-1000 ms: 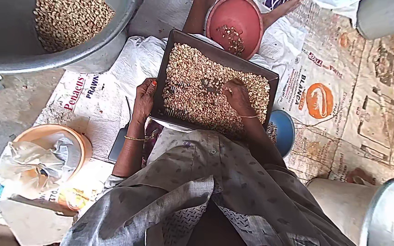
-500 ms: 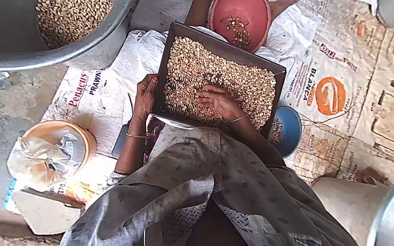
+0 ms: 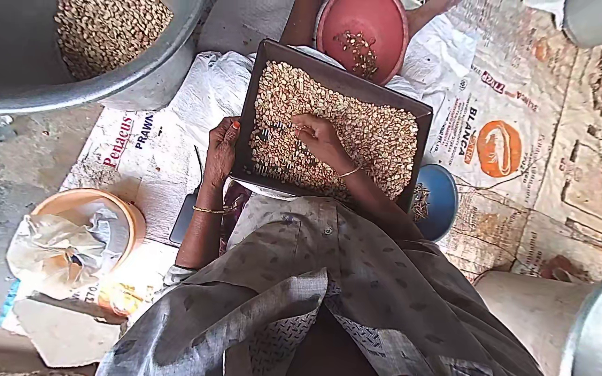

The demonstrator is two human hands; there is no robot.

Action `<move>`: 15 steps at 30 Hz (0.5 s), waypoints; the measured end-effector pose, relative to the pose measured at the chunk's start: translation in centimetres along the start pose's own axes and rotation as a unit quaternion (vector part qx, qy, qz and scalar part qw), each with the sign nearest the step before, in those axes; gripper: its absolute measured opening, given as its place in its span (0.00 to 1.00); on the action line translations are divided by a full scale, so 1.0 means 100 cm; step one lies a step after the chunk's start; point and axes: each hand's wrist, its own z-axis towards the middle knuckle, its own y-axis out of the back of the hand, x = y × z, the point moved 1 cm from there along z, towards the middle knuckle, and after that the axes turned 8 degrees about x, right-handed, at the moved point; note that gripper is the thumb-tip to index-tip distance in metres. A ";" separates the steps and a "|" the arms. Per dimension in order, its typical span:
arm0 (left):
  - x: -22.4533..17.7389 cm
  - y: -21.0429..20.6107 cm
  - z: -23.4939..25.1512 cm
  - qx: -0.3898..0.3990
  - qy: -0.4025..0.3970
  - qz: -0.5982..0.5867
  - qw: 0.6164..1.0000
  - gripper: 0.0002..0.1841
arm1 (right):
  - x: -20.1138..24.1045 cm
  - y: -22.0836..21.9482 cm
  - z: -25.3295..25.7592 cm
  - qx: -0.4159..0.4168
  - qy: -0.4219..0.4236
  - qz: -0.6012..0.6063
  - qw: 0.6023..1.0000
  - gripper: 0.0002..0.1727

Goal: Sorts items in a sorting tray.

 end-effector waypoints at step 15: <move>0.001 0.000 0.000 0.005 0.002 0.011 1.000 0.18 | -0.034 0.026 0.028 0.029 0.053 -0.341 0.938 0.22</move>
